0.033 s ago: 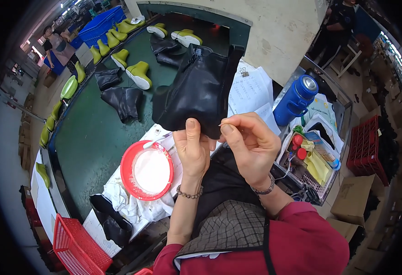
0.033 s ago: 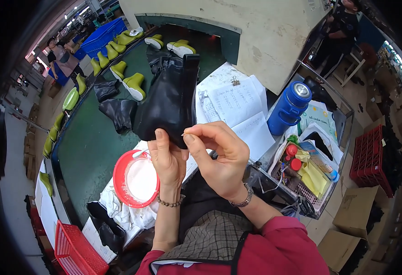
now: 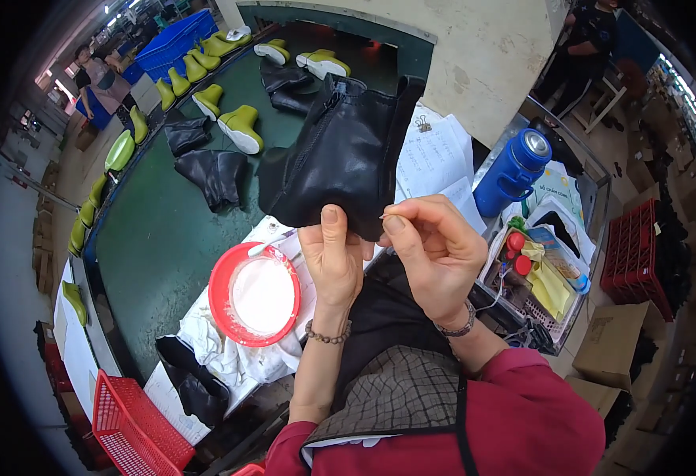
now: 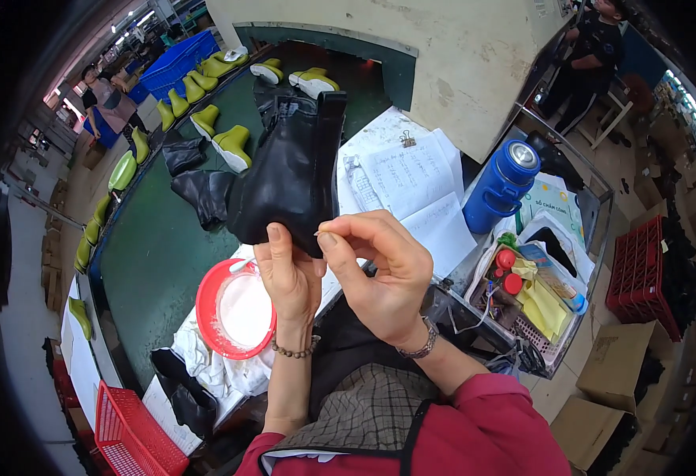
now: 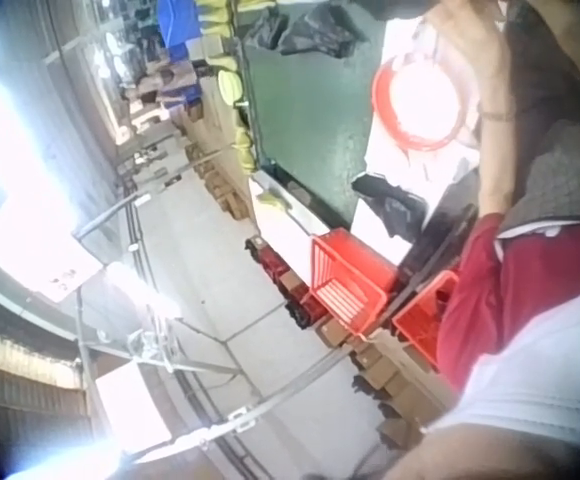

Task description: Apply adhesive or primer to the edges of a shoe upper using a brush.

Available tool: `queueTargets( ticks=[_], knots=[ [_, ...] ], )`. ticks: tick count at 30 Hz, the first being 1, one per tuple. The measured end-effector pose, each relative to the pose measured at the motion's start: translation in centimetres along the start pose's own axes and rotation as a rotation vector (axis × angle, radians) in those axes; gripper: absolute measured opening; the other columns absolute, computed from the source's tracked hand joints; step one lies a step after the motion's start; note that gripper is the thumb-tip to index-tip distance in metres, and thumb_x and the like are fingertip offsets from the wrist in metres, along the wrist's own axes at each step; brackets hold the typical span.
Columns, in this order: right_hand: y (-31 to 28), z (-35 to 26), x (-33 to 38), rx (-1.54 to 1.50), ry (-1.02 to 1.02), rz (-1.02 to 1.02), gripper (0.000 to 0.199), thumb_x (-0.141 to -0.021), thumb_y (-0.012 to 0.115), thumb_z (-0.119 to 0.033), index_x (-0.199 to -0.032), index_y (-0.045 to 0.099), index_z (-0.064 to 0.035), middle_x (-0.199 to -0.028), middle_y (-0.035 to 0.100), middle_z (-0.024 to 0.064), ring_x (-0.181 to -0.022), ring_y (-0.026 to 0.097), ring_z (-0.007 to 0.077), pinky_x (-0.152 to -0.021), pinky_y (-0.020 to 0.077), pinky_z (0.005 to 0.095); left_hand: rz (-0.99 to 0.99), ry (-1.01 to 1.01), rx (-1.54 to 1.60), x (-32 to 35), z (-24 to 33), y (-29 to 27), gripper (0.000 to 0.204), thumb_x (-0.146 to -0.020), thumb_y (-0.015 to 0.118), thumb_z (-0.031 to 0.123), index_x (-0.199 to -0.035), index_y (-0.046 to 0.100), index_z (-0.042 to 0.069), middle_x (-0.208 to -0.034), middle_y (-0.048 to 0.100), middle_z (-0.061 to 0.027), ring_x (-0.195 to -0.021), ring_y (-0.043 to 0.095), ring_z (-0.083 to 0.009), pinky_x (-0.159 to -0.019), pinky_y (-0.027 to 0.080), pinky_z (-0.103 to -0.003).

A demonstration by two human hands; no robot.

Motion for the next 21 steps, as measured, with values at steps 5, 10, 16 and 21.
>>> queueTargets(
  ticks=[5,10,16,21],
  knots=[
    [-0.2,-0.5,-0.3,0.046,-0.063,0.026,0.014,-0.088,0.071,0.007,-0.101,0.069,0.0050,-0.099,0.067,0.0094,-0.079,0.069,0.0120,-0.068,0.0578,0.0217,-0.041,0.032,-0.098,0.0,0.6,0.2,0.032,-0.108,0.049,0.030,-0.103,0.064,0.002,-0.086,0.070,-0.0104,-0.055,0.057,-0.0102,-0.042,0.040,-0.021],
    [-0.5,-1.0,-0.1,0.349,-0.247,-0.010,0.016,-0.085,0.073,0.007,-0.100,0.070,0.0032,-0.096,0.067,0.0103,-0.077,0.069,0.0118,-0.065,0.0584,0.0225,-0.109,0.077,-0.205,0.5,0.8,0.0,0.034,-0.108,0.049,0.030,-0.106,0.064,0.000,-0.088,0.071,-0.0112,-0.053,0.055,-0.0088,-0.040,0.036,-0.020],
    [-0.2,-1.0,0.1,0.250,-0.178,0.040,0.014,-0.085,0.073,0.008,-0.098,0.070,0.0039,-0.096,0.067,0.0100,-0.077,0.069,0.0122,-0.065,0.0588,0.0224,0.035,0.031,-0.035,0.8,0.8,0.4,0.032,-0.107,0.051,0.029,-0.117,0.060,0.000,-0.094,0.070,-0.0095,-0.053,0.052,-0.0042,-0.043,0.035,-0.017],
    [-0.4,-1.4,0.0,0.139,0.011,0.010,0.021,-0.085,0.071,0.010,-0.104,0.063,0.0038,-0.096,0.065,0.0096,-0.077,0.070,0.0139,-0.069,0.0602,0.0240,-0.127,0.104,-0.278,1.3,0.6,-1.2,0.032,-0.107,0.052,0.027,-0.124,0.057,0.000,-0.094,0.068,-0.0079,-0.052,0.049,-0.0036,-0.043,0.034,-0.018]
  ],
)
Point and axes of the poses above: each hand's wrist, its own x-axis away from the middle knuckle, its own y-axis out of the palm, z = x × y, the point moved 2 cm from there along -x, towards the middle knuckle
